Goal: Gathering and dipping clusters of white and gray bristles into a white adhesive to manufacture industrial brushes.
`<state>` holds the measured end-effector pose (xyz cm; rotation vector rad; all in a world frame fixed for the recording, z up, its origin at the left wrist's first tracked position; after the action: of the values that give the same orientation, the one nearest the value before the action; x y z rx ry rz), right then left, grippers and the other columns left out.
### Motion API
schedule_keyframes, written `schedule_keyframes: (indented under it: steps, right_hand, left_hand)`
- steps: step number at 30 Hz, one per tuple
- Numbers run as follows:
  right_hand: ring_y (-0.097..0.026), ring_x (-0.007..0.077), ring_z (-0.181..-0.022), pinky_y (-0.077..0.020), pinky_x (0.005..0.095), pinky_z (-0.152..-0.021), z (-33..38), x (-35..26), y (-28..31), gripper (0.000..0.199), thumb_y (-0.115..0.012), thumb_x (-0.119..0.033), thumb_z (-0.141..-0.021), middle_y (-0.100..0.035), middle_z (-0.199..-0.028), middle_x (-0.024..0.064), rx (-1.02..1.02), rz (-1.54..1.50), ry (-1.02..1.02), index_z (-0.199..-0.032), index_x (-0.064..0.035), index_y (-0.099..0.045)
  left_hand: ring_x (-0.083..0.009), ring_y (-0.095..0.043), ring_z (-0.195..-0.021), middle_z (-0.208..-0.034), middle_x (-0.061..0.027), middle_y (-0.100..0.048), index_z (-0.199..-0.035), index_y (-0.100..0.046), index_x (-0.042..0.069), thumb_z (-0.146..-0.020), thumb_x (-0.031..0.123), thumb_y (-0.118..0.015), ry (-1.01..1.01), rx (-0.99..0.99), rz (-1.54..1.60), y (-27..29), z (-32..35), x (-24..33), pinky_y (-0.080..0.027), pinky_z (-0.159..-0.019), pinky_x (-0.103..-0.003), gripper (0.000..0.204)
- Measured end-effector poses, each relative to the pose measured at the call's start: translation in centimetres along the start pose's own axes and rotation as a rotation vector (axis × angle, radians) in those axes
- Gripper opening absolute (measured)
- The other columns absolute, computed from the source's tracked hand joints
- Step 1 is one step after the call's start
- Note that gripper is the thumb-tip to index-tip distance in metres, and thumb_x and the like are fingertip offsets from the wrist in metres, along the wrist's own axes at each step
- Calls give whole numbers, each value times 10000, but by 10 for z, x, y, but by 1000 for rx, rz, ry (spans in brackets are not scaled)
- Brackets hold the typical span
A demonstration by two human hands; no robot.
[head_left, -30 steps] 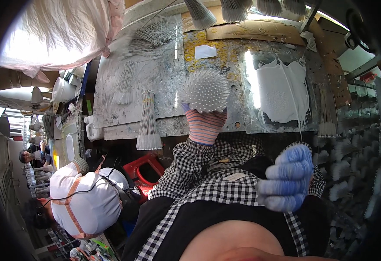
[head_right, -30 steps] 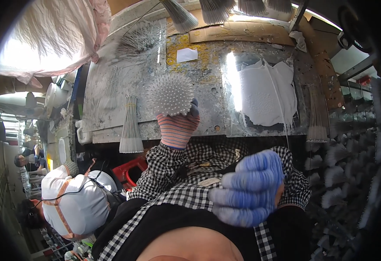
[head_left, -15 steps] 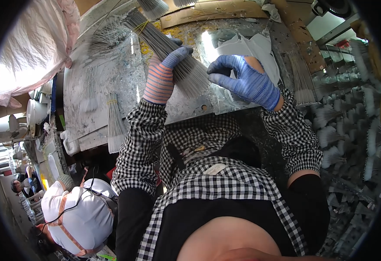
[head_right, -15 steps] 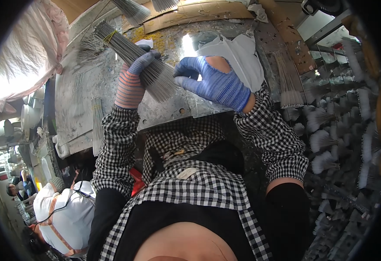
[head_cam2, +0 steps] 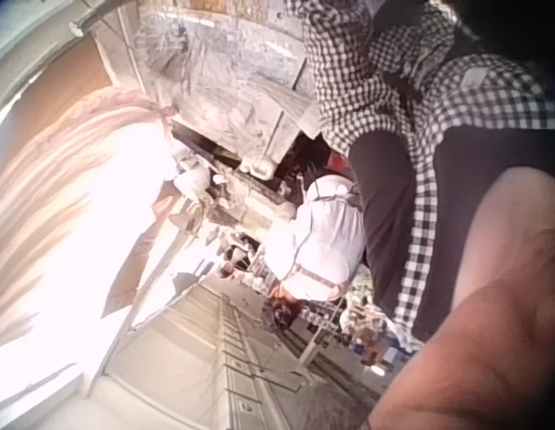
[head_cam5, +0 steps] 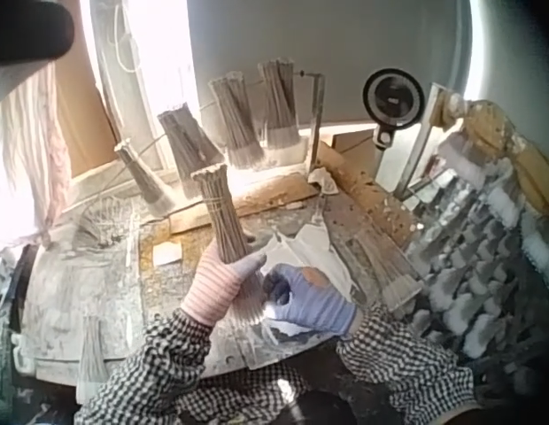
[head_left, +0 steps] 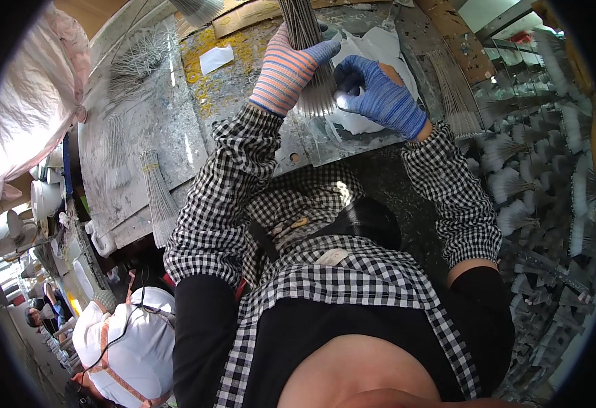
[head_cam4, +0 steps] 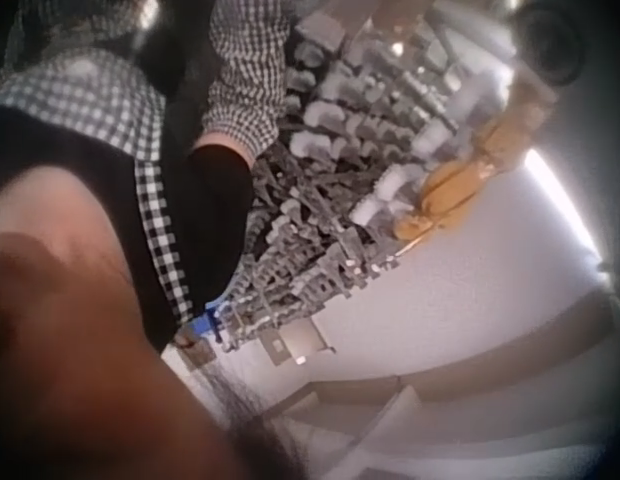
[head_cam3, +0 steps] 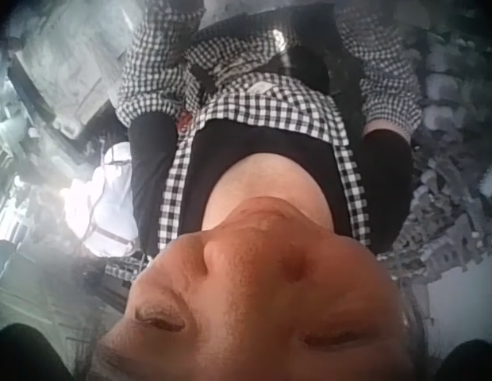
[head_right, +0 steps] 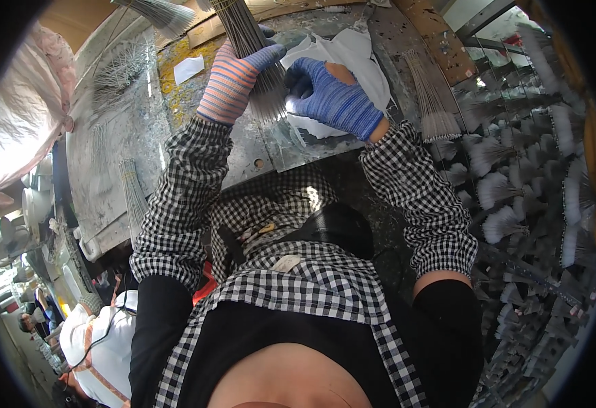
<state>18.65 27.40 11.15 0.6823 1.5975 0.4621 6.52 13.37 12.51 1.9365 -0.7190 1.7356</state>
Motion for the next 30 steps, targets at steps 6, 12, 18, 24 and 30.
schedule_keyframes:
  steps: [6,12,18,24,30]
  right_hand:
    - [-723,240,-826,-566,366,-850,1,52,-6,326,-721,-368,-861,-748,-864,36,8,143,-22,-1081,-127,-720]
    - [-642,311,-1152,-509,438,-1021,3,97,-31,553,-625,-546,-954,-672,-1259,134,-44,358,-38,-1323,-134,-626]
    - [-637,325,-1124,-521,456,-991,7,112,-45,524,-626,-490,-961,-645,-1241,145,6,422,7,-1315,-104,-600]
    - [-654,333,-1038,-531,464,-945,10,118,-47,431,-632,-432,-952,-670,-1143,145,24,414,48,-1203,-82,-650]
    - [-671,307,-1006,-543,442,-918,6,107,-48,428,-655,-421,-940,-705,-1094,121,80,450,-3,-1209,-88,-657]
  left_hand:
    - [-252,-705,-949,-1004,-120,-728,-1247,-631,45,-754,243,-870,-450,-73,-689,-23,-17,-6,-575,-827,-374,583]
    - [-339,-641,-1020,-1013,-101,-693,-1141,-673,136,-633,258,-899,-783,-296,-1089,-40,-21,-27,-516,-915,-445,569]
    - [-318,-645,-1043,-1012,-79,-696,-1121,-680,151,-622,286,-905,-834,-302,-1084,-40,-18,-42,-518,-908,-435,564]
    - [-320,-644,-1043,-1018,-79,-697,-1127,-683,153,-614,298,-909,-790,-301,-1105,-40,-20,-54,-515,-923,-439,579]
    - [-324,-638,-1062,-1032,-76,-698,-1141,-683,164,-601,312,-918,-767,-274,-1125,-41,-20,-48,-514,-940,-443,607]
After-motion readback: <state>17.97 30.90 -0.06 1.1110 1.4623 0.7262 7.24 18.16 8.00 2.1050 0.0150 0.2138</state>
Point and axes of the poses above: each hand's wrist, its own z-axis away from the middle knuckle, its own y-axis out of the back of the hand, x = y × z, the point moved 2 cm from there along -z, towards the middle knuckle
